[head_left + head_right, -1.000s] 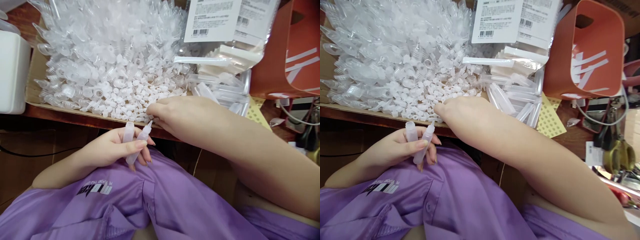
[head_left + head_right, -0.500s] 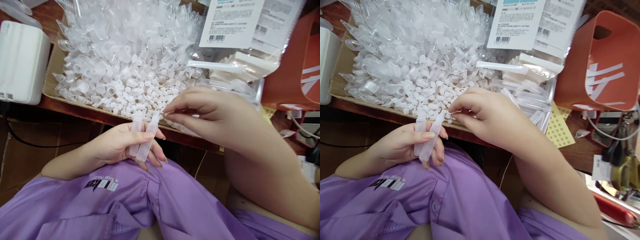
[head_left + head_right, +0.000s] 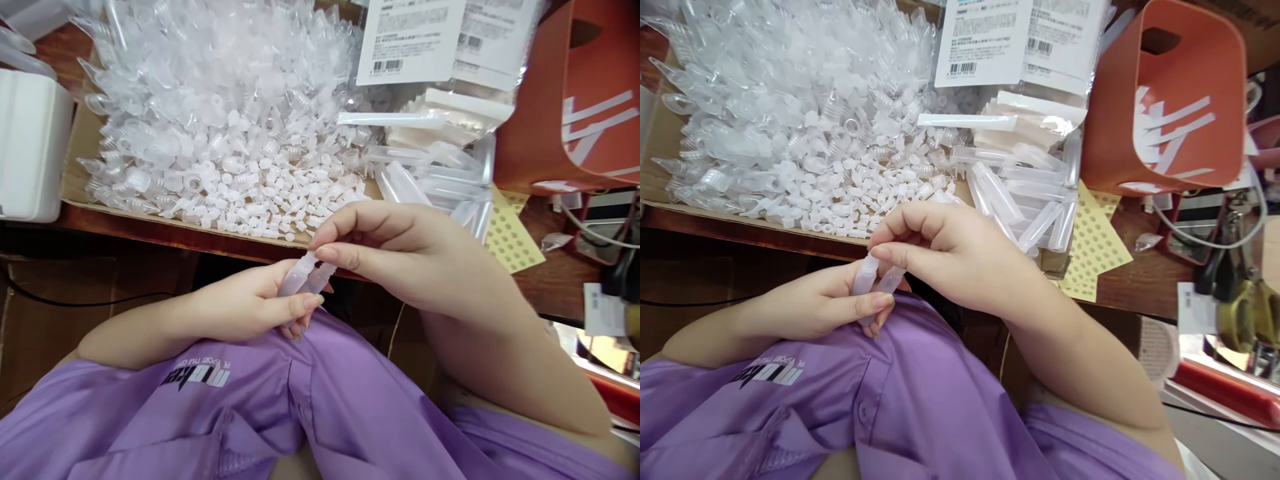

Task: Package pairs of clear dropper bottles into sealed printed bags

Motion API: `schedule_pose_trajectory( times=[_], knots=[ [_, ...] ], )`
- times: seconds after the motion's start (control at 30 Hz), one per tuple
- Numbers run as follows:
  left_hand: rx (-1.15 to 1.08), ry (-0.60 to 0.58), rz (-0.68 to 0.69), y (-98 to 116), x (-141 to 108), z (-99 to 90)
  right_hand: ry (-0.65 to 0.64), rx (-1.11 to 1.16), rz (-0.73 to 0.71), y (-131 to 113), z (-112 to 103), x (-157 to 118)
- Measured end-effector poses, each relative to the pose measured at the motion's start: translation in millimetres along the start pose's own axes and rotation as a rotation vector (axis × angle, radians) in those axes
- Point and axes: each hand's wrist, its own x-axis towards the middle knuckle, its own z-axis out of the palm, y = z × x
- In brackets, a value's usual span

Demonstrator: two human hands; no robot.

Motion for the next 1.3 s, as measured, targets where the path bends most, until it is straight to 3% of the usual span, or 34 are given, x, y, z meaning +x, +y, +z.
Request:
schedule_pose_trajectory(
  times=[0.2,0.33,0.6,0.73,0.8,0.87,0.93,1.0,1.1,1.3],
  knots=[
    [-0.040,-0.040,-0.060,-4.0,4.8,4.4,-0.009,-0.198,-0.026,2.0,-2.9,-5.7],
    [-0.038,-0.021,-0.087,-6.4,7.3,8.4,-0.054,-0.177,-0.005,4.9,-2.2,-6.7],
    [-0.019,0.032,-0.115,-10.7,10.7,14.0,-0.026,-0.274,-0.034,6.0,1.0,-11.9],
    [-0.036,0.026,-0.038,-0.1,7.1,11.2,-0.044,-0.068,-0.038,4.7,-2.0,-11.1],
    [-0.122,0.028,0.027,5.6,4.8,9.5,0.016,-0.040,-0.097,0.4,-9.7,-6.3],
    [-0.307,0.027,0.033,7.5,3.8,8.0,0.224,-0.264,-0.159,-5.3,-21.8,2.6],
    [-0.518,0.025,-0.012,5.2,4.3,6.4,0.397,-0.628,-0.146,-9.7,-35.5,14.8],
    [-0.669,0.023,-0.050,1.2,5.4,4.6,0.311,-0.918,-0.066,-10.6,-46.4,28.0],
    [-0.785,0.033,-0.048,-3.0,6.3,2.2,0.095,-1.098,-0.044,-5.3,-52.3,43.6],
    [-0.805,0.023,-0.047,-4.6,3.8,1.2,0.022,-1.313,-0.136,5.5,-47.9,52.3]
  ],
)
